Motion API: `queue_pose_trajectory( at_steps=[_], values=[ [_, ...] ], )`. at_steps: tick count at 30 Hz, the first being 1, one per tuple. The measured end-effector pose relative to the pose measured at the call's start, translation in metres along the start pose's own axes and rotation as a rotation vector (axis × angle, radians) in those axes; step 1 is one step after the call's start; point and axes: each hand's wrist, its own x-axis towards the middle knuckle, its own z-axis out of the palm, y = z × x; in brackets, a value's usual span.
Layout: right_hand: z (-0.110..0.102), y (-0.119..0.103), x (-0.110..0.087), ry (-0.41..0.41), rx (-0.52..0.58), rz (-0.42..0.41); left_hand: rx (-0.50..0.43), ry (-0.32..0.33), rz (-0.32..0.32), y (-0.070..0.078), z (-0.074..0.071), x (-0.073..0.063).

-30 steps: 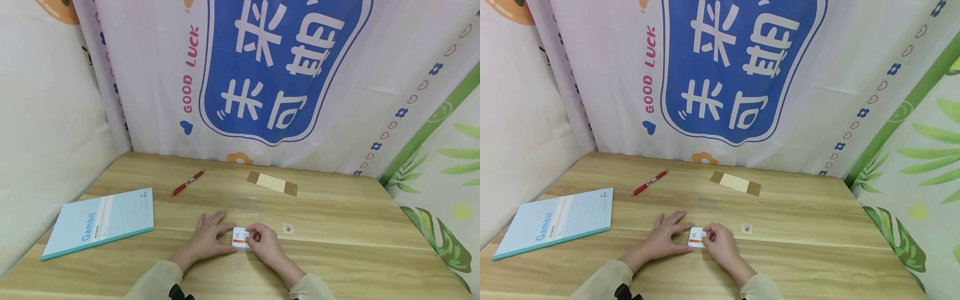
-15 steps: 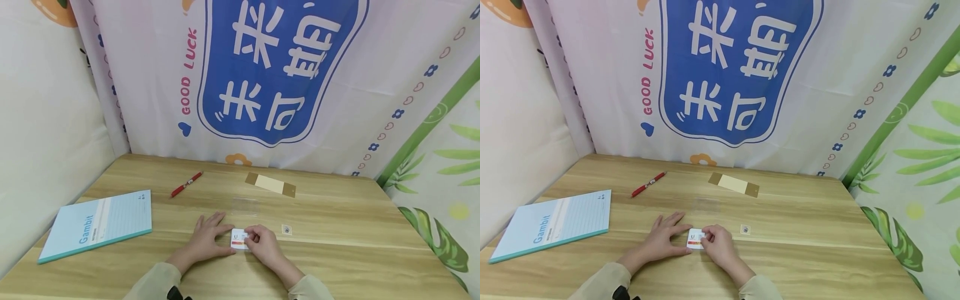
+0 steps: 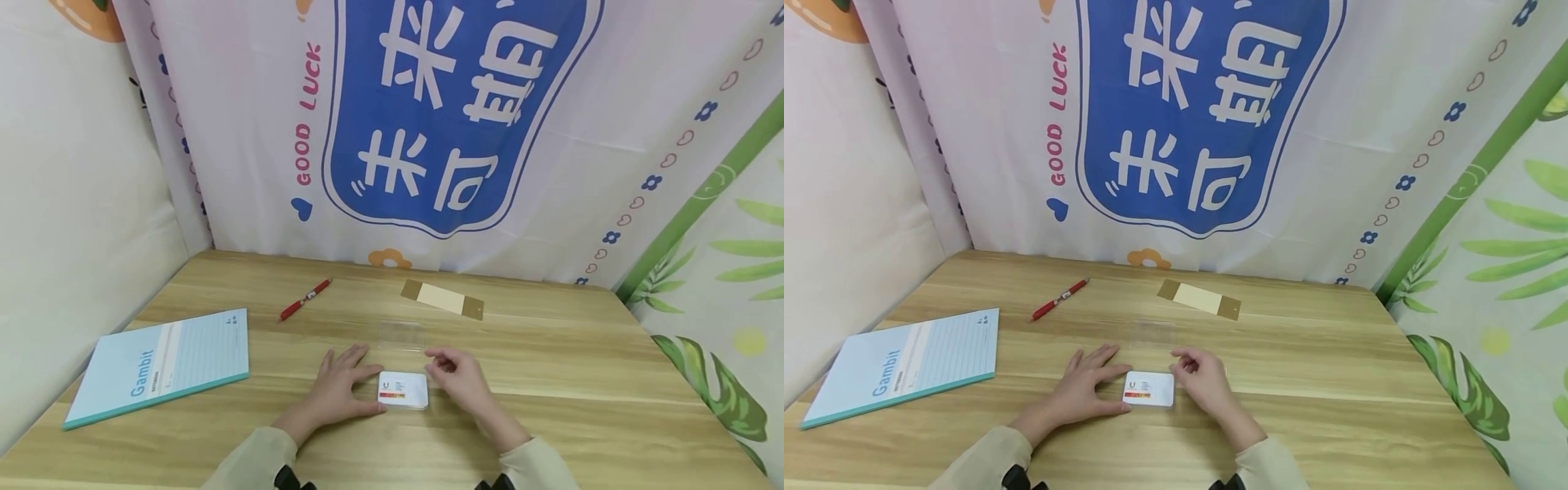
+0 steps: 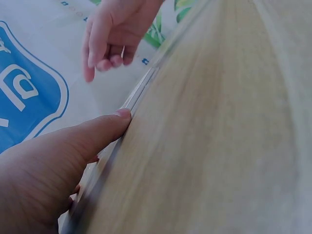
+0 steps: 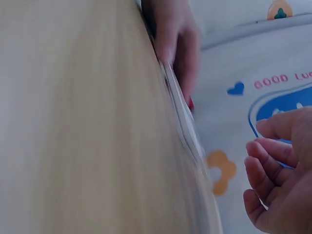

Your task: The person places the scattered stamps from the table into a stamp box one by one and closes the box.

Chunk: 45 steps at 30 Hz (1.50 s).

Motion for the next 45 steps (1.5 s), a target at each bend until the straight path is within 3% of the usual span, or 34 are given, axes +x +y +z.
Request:
queue_pose_trajectory(
  at_steps=[7, 12, 19, 25, 32, 45],
  values=[
    [-0.046, 0.023, 0.002, 0.079, -0.065, 0.031, 0.003, -0.001, 0.017, 0.001, -0.001, 0.004],
    [-0.063, 0.046, 0.001, 0.09, -0.131, 0.092, 0.006, 0.008, 0.018, 0.001, -0.001, 0.004],
    [-0.059, 0.061, -0.004, 0.052, -0.126, 0.154, 0.009, 0.0, 0.018, 0.0, 0.0, 0.0],
    [-0.056, 0.061, -0.003, 0.053, -0.198, 0.107, 0.003, 0.026, 0.015, 0.0, -0.002, 0.001],
    [-0.054, 0.062, -0.004, 0.044, -0.227, 0.084, 0.003, 0.01, 0.011, 0.0, -0.001, 0.0],
    [-0.052, 0.062, -0.006, 0.059, -0.149, 0.123, 0.012, -0.005, -0.005, 0.0, 0.0, 0.0]
  ],
)
